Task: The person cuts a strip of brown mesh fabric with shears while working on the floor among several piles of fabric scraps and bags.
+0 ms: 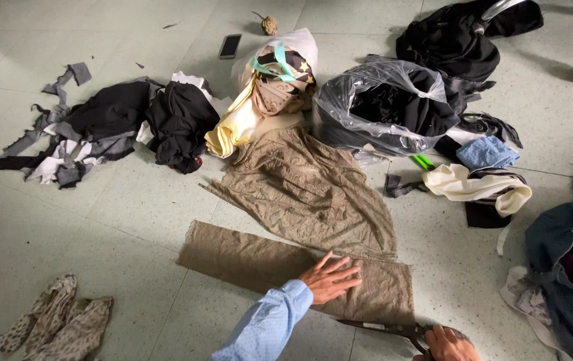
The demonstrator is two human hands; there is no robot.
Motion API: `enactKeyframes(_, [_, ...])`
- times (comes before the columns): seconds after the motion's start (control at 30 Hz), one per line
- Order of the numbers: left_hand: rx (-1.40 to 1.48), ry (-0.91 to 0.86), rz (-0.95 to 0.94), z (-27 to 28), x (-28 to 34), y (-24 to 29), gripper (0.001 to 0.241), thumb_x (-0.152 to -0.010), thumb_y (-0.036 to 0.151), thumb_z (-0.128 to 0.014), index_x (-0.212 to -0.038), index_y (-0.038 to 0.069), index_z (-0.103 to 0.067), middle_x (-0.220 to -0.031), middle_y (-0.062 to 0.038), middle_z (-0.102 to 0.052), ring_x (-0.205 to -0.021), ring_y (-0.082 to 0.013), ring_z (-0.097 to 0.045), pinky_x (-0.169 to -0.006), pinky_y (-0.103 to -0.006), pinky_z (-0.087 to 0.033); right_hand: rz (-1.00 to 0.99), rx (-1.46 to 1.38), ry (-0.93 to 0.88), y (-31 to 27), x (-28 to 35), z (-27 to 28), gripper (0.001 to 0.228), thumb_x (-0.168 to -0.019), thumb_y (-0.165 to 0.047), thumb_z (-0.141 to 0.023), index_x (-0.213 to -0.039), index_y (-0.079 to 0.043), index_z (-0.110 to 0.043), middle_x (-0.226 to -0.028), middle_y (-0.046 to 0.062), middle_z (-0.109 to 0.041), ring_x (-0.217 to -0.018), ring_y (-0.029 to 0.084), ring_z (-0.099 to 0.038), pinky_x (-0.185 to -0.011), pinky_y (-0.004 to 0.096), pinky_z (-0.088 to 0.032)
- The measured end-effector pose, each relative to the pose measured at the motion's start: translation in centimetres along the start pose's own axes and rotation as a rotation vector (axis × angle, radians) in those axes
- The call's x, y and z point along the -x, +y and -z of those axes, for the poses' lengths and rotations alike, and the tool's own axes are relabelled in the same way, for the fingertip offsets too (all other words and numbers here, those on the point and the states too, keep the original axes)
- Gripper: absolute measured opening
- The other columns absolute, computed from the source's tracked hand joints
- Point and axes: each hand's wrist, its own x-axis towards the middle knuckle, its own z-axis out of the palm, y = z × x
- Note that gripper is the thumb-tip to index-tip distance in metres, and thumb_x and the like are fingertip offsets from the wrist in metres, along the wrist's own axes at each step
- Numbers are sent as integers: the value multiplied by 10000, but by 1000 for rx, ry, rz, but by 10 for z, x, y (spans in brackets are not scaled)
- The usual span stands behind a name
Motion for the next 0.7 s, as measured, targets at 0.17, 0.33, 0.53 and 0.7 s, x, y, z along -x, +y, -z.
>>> enactKeyframes(0.17, [-281, 81, 7, -18, 0, 4, 609, -1066, 545, -356, -1639, 377, -238, -1735, 64, -221, -1598, -316, -201, -1266, -655, -88, 60, 91, 149, 8, -4, -11, 505, -933, -761, -447, -931, -264, -536, -871, 5, -475, -768, 228, -565, -637, 401, -517])
enactKeyframes(0.33, [-406, 88, 53, -33, -15, 20, 637, -1052, 655, -274, -1645, 436, -186, -1734, 123, -177, -1596, -287, -155, -1275, -630, -1, 123, 101, 10, 28, 5, 1, 205, -994, -459, -503, -970, -261, -550, -927, 9, -510, -881, 222, -607, -727, 346, -559])
enactKeyframes(0.53, [-193, 97, 20, -26, -33, 28, 599, -1085, 550, -379, -1650, 372, -289, -1742, 87, -283, -1626, -288, -237, -1307, -608, -65, 143, 125, 121, 43, 19, 7, 720, -936, -892, -327, -957, -219, -579, -868, 11, -524, -739, 204, -608, -656, 368, -532])
enactKeyframes(0.7, [-260, 213, 33, -62, -54, 19, 576, -1074, 553, -239, -1619, 394, -341, -1702, 111, -311, -1601, -275, -240, -1270, -618, -55, 164, 64, 490, 28, 29, 27, 506, -821, -664, -540, -834, -158, -540, -878, 102, -548, -724, 360, -597, -496, 535, -496])
